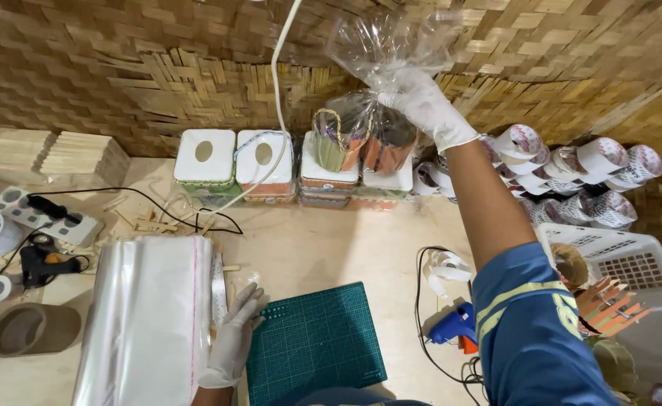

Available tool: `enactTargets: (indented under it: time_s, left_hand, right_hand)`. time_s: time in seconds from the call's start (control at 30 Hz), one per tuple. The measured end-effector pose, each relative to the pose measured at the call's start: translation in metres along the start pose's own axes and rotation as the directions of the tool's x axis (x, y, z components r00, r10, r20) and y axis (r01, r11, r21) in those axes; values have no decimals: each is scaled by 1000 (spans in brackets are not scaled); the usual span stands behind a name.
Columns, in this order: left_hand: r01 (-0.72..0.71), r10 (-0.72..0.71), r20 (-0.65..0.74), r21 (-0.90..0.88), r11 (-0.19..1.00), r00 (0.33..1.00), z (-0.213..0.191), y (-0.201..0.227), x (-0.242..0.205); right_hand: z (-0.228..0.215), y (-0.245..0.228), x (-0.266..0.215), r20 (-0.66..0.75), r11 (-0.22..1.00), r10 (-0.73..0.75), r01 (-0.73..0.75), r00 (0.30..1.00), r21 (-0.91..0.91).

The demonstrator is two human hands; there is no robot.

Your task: The person packages small handcrafted items into plastic bags. They wrap items in plastic, use a ruler to measure material, apply labels to finished packages, and place them into a storage basket.

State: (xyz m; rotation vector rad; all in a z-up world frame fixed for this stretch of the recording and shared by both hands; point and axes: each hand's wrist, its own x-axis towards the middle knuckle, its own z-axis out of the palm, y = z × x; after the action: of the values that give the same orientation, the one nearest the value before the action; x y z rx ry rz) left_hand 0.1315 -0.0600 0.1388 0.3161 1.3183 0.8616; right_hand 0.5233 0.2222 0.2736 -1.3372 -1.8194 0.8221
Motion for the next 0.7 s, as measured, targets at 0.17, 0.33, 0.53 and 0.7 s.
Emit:
enactTargets:
  time_s: [0.17,0.33,0.53,0.7]
  left_hand:
    - [-120,97,127,190,974,987,20,7,11]
    - [-407,291,326,384,829,900,56,32,25]
    - [-800,591,542,349,488,598,115,73,58]
    - [-921,780,539,371,119,318,166,110,78]
  right_hand:
    - [7,45,13,-139,965,110,-72,984,253]
    - [11,23,-6,-175,961,203,-161,964,225]
    - [16,36,-21,-229,950,154,-81,961,302]
    - [28,63,-6,-291,851,512,-522,808,46]
